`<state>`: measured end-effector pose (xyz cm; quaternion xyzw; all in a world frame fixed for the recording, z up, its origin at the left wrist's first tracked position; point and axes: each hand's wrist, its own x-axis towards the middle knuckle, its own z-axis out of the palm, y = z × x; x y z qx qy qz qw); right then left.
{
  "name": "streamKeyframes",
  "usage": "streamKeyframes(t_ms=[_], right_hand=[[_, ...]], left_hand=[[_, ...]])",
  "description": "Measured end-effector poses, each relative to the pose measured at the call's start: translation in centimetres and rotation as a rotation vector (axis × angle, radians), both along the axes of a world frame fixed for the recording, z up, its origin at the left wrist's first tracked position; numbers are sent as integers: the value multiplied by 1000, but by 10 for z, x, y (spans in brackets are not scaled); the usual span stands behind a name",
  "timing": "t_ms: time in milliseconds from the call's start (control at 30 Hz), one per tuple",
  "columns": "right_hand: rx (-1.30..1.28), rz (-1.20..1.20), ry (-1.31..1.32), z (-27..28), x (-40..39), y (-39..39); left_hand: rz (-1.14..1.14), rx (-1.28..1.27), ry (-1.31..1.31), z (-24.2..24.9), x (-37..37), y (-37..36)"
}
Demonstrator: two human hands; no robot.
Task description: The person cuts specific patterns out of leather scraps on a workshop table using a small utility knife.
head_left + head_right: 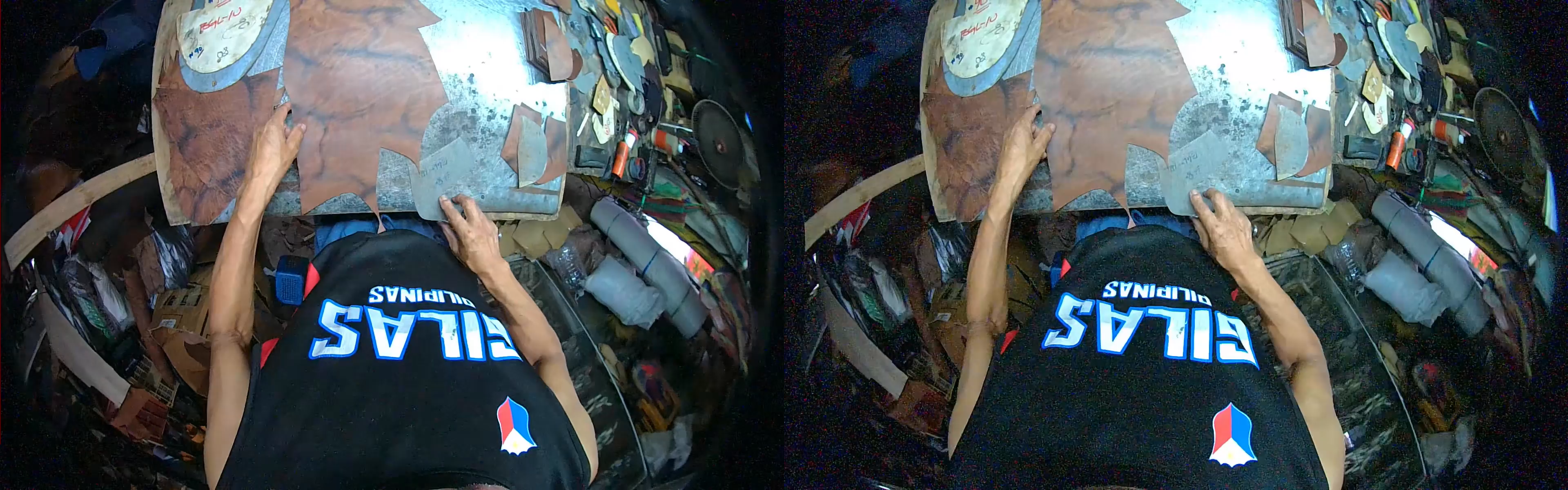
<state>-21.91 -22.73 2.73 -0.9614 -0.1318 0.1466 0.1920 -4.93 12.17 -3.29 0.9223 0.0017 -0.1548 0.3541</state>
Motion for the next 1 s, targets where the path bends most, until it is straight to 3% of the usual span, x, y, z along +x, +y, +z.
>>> streamKeyframes(t_ms=[200,267,367,433,467,533,633,767,833,900,967,1000], right_hand=[[59,78,-193,36,10,-11],[42,47,-377,61,20,-19],[107,-59,-443,87,38,-24],[139,-94,-471,93,46,-19],[203,-156,-455,91,49,-16],[293,-253,-434,81,50,-11],[418,-484,-315,75,47,3],[440,-599,-191,76,50,-1],[529,-680,-48,78,48,-7],[500,-600,-105,80,49,-10],[543,-610,-106,70,45,-12],[593,-603,-111,66,43,-13]], left_hand=[[-35,11,9,12,-1,4],[-71,68,-116,2,0,2],[-21,15,-25,0,1,-1],[-164,-62,-528,-10,4,-4],[-168,-68,-542,-4,5,-6],[-79,25,-99,17,5,-11],[-92,88,-54,13,9,-10],[-149,150,-236,7,5,-10],[-136,250,-148,38,1,-24],[-136,346,-59,49,-4,-39],[-242,99,-406,40,-10,-50],[-308,94,-368,34,-15,-56]])
